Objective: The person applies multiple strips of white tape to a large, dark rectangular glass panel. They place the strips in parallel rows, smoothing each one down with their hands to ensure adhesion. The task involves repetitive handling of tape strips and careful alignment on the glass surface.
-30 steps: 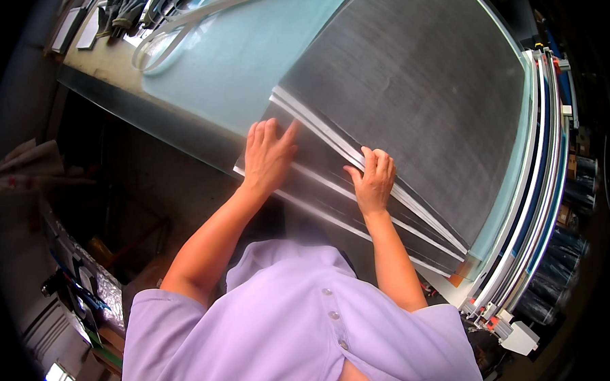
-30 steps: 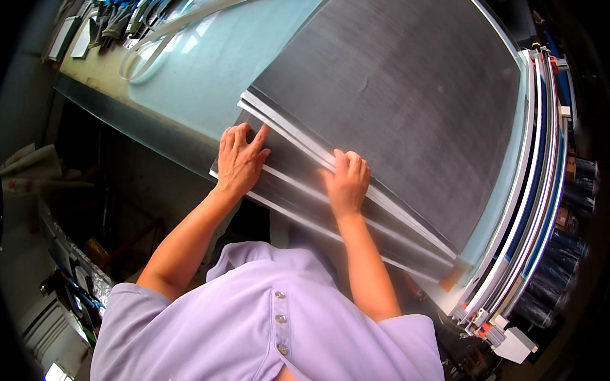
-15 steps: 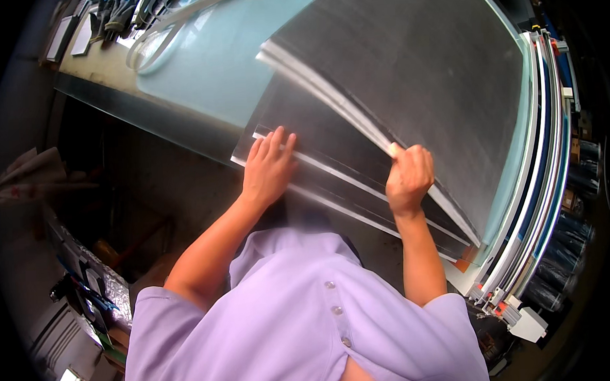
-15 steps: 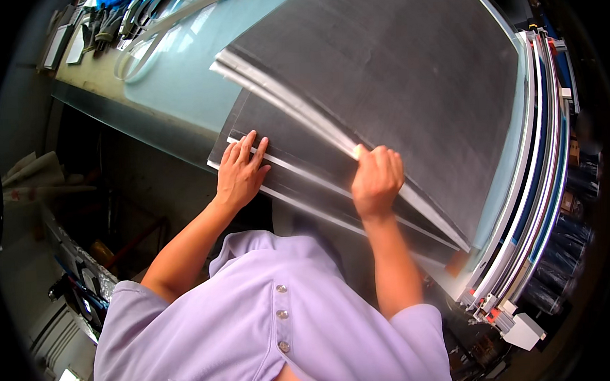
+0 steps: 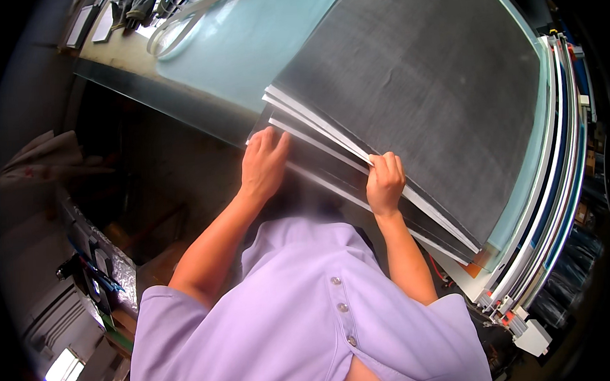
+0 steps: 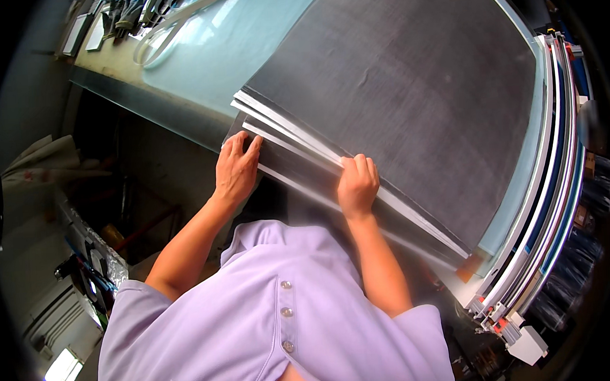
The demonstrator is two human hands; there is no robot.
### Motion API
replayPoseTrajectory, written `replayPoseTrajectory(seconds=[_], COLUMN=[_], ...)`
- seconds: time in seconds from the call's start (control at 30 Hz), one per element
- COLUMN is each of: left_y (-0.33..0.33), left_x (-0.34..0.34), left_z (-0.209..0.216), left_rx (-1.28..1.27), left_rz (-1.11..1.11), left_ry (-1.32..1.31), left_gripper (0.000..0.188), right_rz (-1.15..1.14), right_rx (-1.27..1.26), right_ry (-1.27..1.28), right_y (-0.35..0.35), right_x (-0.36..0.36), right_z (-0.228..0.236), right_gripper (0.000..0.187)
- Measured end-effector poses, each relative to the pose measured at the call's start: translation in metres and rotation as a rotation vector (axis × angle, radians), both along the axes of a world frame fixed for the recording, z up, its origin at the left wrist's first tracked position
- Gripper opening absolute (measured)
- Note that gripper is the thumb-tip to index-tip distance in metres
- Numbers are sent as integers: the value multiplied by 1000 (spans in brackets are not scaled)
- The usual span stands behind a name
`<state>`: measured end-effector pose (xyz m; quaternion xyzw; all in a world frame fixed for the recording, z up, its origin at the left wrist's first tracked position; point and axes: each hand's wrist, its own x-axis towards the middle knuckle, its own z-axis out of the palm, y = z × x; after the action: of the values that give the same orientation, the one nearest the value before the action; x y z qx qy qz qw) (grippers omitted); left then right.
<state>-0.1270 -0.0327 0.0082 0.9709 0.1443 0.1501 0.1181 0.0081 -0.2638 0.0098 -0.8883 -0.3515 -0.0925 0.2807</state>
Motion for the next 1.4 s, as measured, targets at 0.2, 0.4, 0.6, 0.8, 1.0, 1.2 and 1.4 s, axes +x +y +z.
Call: replayPoseTrajectory(seconds=[0.2,0.4,0.6,0.8,1.0,1.2,1.4], left_y=[-7,-32,-44,-43,-37,-45,-53], left_x=[-1,10,2,-1,-4,-40,-65], left_z=[1,9,2,-8,-10,15,4], left_rx=[21,-81,-23,-22,-30,-175,-731], left_rz=[10,-15,-39,-26,-104,0,314], left_ry=[80,83,185,180,87,-40,59], left_gripper=[49,53,67,54,29,25,21], right_rz=[32,75,75,154,257,228,303], right_rx=[-19,-101,33,62,-69,-214,-253], right_ry=[-1,-146,-210,-186,-55,53,40], right_y=[-4,-7,-9,-11,-25,-42,-67], right_x=[-2,-6,19,-9,-41,-51,-39], right_z=[-8,-13,35,75,2,-1,0], right_gripper=[14,14,6,8,7,57,58])
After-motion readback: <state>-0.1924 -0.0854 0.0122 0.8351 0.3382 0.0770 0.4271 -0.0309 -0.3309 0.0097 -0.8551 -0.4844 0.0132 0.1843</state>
